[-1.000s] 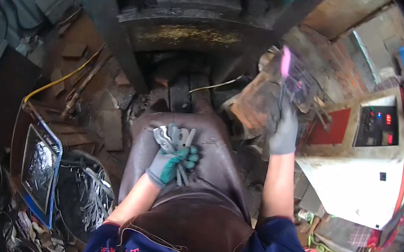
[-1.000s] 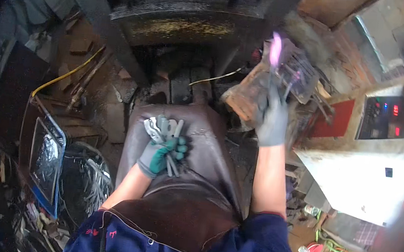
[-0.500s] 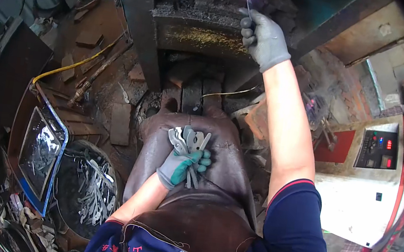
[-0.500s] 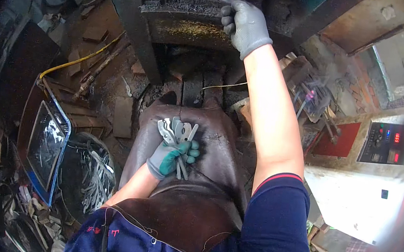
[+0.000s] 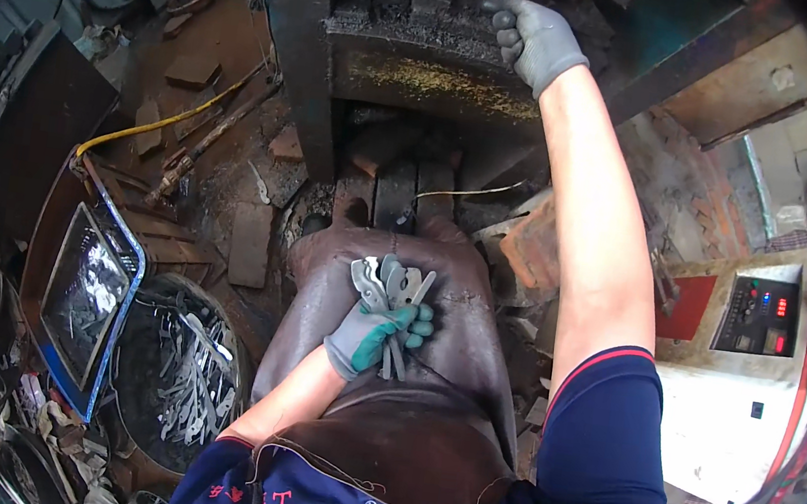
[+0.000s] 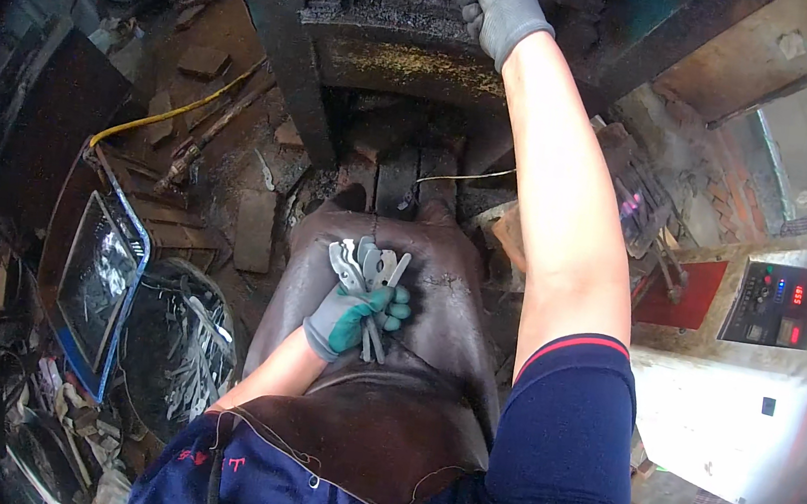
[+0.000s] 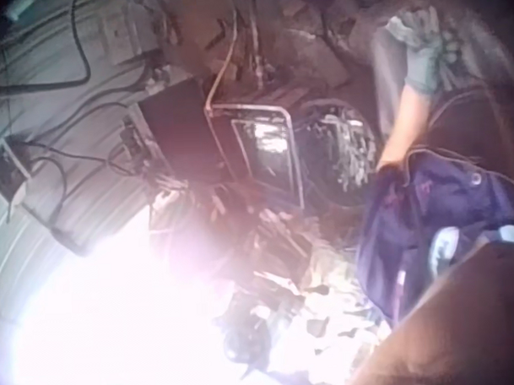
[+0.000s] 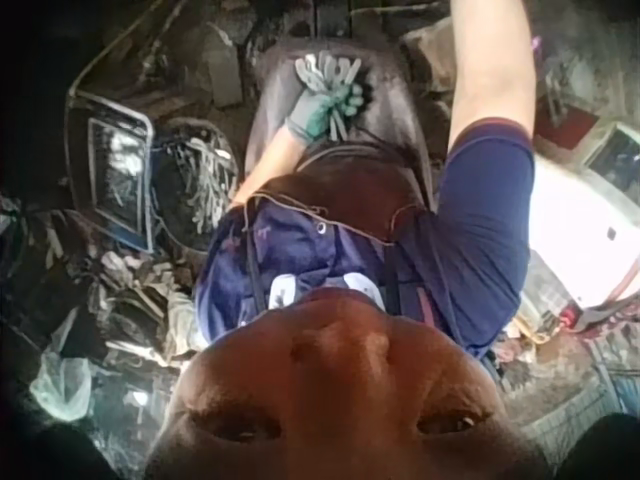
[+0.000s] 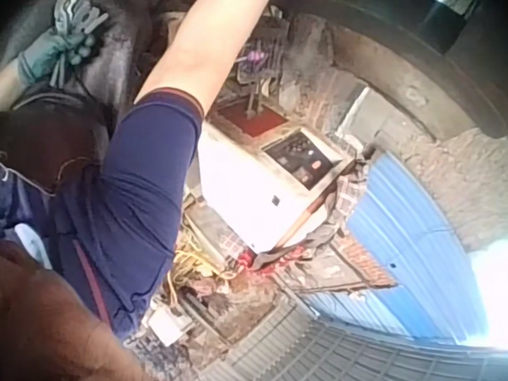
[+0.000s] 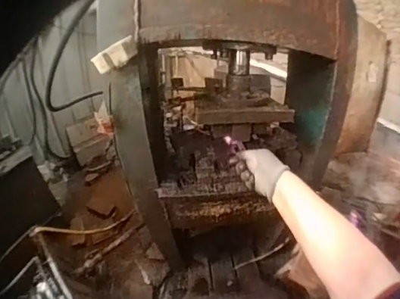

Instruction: The person heats metal pieces in an electric furnace, places each heated piece into a press machine to stamp it, and collects the pressed metal parts.

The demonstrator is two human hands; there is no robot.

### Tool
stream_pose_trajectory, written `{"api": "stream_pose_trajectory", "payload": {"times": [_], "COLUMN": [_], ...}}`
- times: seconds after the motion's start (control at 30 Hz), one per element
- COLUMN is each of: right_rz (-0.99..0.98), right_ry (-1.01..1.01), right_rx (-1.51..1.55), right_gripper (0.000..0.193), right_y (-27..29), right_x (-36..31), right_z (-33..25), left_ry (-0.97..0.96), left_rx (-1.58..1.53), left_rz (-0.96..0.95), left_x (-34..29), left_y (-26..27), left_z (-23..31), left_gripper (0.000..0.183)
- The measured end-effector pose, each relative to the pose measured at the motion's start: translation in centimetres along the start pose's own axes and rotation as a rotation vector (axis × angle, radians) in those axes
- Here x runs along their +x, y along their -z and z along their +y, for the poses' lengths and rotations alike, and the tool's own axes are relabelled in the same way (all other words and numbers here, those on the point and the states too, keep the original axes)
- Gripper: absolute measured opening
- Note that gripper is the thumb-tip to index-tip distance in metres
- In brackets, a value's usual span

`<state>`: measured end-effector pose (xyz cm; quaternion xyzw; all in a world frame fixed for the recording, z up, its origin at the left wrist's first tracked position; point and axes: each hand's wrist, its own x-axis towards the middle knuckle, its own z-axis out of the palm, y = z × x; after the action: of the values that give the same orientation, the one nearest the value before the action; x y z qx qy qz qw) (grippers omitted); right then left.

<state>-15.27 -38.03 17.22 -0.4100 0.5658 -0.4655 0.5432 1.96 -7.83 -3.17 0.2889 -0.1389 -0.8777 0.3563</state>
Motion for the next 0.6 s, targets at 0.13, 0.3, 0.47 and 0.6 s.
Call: {"api": "stream_pose_trajectory", "payload": {"times": [0.13,0.3,0.47,0.6], "right_rz": [-0.075,-0.075,-0.316,-0.352], "right_ry": [0.008,0.006,-0.280,-0.114], "right_rx": [0.031,0.024,-0.491,-0.500], "right_gripper": [0.025,0.051,0.046,0.032], "right_y": [0.7,3.8,3.5,2.7], "right_x": [0.0,-6.2,-16.8,-20.4], "right_z": [0.1,3.6,12.2,20.8], "left_ry": [0.018,0.006,-0.018,0.023], "left_rx": [-0.028,-0.097,-0.125,-0.040], "left_rz": [-0.007,-0.039,-0.042,-0.072], "left_x": [0.1,-0.3,-0.6,0.6], "left_y": [0.1,-0.4,-0.4,-0.7], "left_z": [-0.2,1.1,0.9,0.0], "left_gripper": [0.030,0.032,0.034,0.036]}}
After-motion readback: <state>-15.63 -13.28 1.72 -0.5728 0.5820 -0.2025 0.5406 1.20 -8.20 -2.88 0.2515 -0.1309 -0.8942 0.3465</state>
